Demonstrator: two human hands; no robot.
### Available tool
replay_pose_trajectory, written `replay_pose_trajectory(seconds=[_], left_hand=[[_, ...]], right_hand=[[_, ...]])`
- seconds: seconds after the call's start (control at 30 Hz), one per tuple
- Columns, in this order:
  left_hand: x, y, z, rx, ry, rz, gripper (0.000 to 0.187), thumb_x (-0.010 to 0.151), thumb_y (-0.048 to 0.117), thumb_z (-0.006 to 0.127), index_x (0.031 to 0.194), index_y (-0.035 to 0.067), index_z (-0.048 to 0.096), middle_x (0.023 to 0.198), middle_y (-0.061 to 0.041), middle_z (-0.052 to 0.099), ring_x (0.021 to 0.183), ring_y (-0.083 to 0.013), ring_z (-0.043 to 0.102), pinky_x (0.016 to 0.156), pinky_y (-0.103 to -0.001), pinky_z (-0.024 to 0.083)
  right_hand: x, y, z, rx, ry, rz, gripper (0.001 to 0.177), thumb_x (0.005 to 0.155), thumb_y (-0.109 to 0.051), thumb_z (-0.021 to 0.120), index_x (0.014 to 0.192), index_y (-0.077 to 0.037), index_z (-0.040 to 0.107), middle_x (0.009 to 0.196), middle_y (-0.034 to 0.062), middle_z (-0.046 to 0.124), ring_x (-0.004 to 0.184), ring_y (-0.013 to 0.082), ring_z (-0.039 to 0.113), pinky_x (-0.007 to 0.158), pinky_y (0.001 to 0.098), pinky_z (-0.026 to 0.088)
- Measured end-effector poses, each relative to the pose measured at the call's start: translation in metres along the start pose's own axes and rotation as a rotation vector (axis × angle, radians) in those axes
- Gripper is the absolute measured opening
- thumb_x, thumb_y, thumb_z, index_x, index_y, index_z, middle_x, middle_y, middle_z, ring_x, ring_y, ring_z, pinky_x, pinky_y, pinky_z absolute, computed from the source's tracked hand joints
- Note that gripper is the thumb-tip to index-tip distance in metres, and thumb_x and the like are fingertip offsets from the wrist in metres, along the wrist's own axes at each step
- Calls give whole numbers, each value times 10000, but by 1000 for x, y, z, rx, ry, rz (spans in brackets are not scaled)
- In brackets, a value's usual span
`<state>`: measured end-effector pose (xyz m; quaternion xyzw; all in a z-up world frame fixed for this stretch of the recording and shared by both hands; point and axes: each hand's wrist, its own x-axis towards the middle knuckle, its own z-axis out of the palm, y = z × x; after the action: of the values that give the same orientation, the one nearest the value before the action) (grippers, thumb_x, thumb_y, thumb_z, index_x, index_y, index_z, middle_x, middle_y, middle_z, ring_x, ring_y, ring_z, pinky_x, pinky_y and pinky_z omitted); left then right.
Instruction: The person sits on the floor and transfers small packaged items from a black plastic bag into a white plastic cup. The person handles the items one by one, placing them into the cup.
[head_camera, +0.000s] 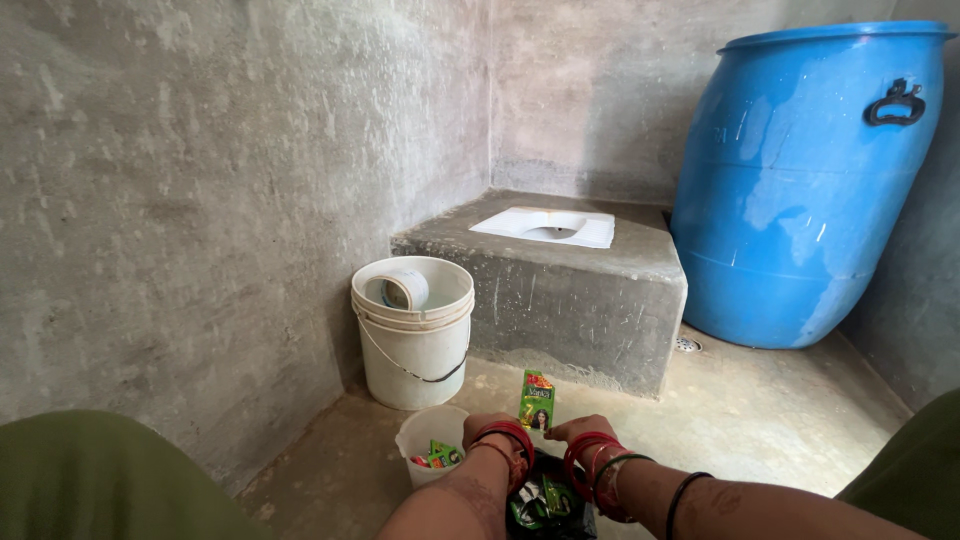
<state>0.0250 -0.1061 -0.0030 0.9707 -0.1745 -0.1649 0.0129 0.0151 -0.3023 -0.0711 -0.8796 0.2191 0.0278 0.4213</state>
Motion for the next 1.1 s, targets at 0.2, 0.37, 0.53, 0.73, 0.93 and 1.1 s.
replay_pose_trajectory(seconds=[0.2, 0.37, 0.53, 0.73, 0.93, 1.1], left_hand=[[-12, -3, 0, -49, -29, 11, 265, 954, 331, 673, 1140, 170, 771, 1154, 0, 758, 1068, -143, 724, 781, -309, 581], [-6, -5, 11, -74, -43, 16, 255, 951, 319, 677, 1129, 163, 773, 1151, -13, 757, 1066, -157, 725, 790, -316, 583], [-8, -9, 19, -96, -56, 16, 246, 947, 306, 681, 1118, 156, 775, 1149, -26, 756, 1063, -172, 725, 799, -324, 584], [-14, -9, 21, -108, -67, 32, 234, 943, 291, 686, 1104, 148, 778, 1146, -42, 754, 1059, -189, 725, 810, -332, 586], [-21, -5, 21, -121, -73, 46, 223, 939, 276, 691, 1090, 139, 781, 1144, -58, 753, 1056, -206, 726, 822, -341, 588], [-23, -3, 23, -133, -75, 48, 213, 936, 263, 695, 1079, 132, 783, 1142, -72, 751, 1053, -221, 726, 831, -348, 589]], right_hand=[[-26, -17, -1, 194, 120, 188, 448, 741, -285, 942, 1062, 8, 833, 1068, 211, 813, 947, 300, 773, 846, 389, 572], [-52, -28, -2, 234, 95, 161, 348, 733, -241, 914, 996, -20, 857, 1015, 203, 807, 870, 296, 776, 806, 397, 588], [-57, -27, 0, 178, 110, 153, 316, 748, -245, 896, 973, -26, 863, 919, 187, 804, 794, 274, 763, 774, 383, 582], [-30, 7, 9, 270, 105, 119, 255, 776, -198, 857, 964, -27, 860, 834, 162, 808, 719, 250, 742, 717, 393, 591], [-6, 34, 18, 235, 125, 94, 190, 824, -168, 827, 960, -39, 858, 844, 123, 810, 747, 211, 730, 747, 359, 577], [15, 51, 26, 346, 102, 81, 159, 810, -80, 835, 940, 10, 847, 844, 119, 820, 754, 193, 730, 750, 339, 578]])
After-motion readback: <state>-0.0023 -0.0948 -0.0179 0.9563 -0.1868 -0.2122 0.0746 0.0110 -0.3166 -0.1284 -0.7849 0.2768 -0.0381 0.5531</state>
